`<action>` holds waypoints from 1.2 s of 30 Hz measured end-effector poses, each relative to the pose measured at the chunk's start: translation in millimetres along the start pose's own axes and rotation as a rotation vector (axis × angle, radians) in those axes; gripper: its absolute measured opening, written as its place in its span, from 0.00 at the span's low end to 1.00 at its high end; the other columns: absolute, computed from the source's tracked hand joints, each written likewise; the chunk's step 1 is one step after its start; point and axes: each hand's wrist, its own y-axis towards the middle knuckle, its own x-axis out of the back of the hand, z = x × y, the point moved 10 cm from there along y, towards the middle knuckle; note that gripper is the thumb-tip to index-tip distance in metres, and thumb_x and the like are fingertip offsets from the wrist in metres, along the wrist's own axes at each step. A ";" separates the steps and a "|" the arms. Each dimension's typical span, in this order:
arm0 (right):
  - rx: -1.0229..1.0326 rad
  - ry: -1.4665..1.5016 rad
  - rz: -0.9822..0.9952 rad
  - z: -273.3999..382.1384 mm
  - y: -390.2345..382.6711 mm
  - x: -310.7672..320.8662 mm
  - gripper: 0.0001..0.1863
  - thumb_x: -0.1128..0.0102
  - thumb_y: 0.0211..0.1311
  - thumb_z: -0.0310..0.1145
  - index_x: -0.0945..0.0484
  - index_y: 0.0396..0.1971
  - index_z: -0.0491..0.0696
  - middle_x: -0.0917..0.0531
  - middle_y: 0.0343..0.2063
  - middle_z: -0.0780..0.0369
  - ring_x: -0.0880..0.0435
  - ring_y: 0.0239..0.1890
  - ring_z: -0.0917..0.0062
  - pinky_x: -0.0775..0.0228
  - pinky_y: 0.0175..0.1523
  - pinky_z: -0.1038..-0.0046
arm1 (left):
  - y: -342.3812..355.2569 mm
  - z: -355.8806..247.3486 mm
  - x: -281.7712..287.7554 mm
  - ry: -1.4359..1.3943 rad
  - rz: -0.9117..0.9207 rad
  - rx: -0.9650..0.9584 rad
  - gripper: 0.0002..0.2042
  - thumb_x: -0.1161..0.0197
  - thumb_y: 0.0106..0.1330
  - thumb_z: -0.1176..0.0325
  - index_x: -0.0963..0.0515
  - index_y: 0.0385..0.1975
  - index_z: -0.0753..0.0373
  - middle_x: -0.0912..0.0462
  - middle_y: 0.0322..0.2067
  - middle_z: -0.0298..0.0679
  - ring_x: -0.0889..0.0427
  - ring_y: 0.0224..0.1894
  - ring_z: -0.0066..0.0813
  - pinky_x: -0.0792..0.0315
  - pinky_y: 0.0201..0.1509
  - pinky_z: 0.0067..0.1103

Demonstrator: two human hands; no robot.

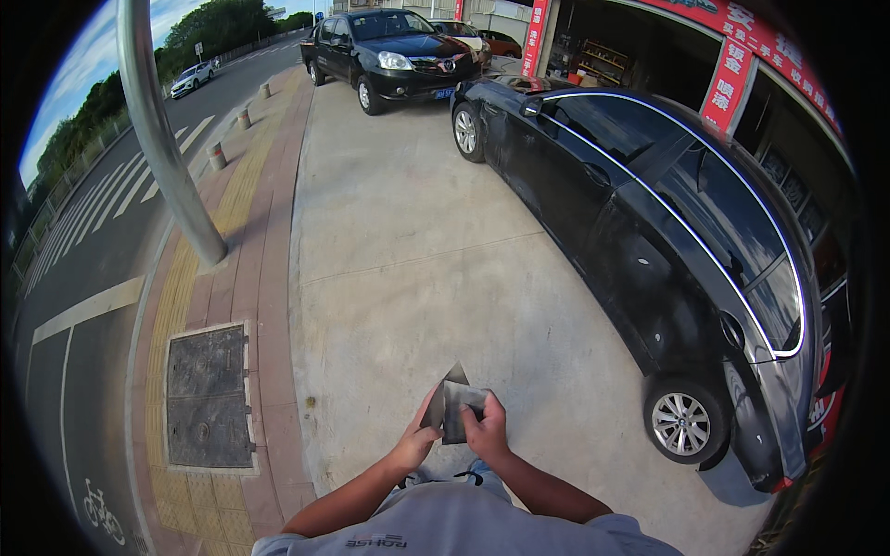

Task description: The person walks through a car repair shop holding sandpaper, then squats to open a paint can with a screwdriver. They apply a substance from a tube onto the sandpaper and place it into the can, preparing materials for painting.

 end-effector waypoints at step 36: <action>0.004 0.000 0.141 13.1 -3.4 2.9 0.07 0.41 0.65 0.24 0.27 0.41 0.41 0.17 0.32 0.61 0.21 0.36 0.84 0.26 0.41 0.75 | 6.1 24.0 -9.8 -0.141 -0.079 0.133 0.44 0.50 0.49 0.70 0.47 0.75 0.60 0.33 0.67 0.43 0.35 0.69 0.39 0.46 0.75 0.33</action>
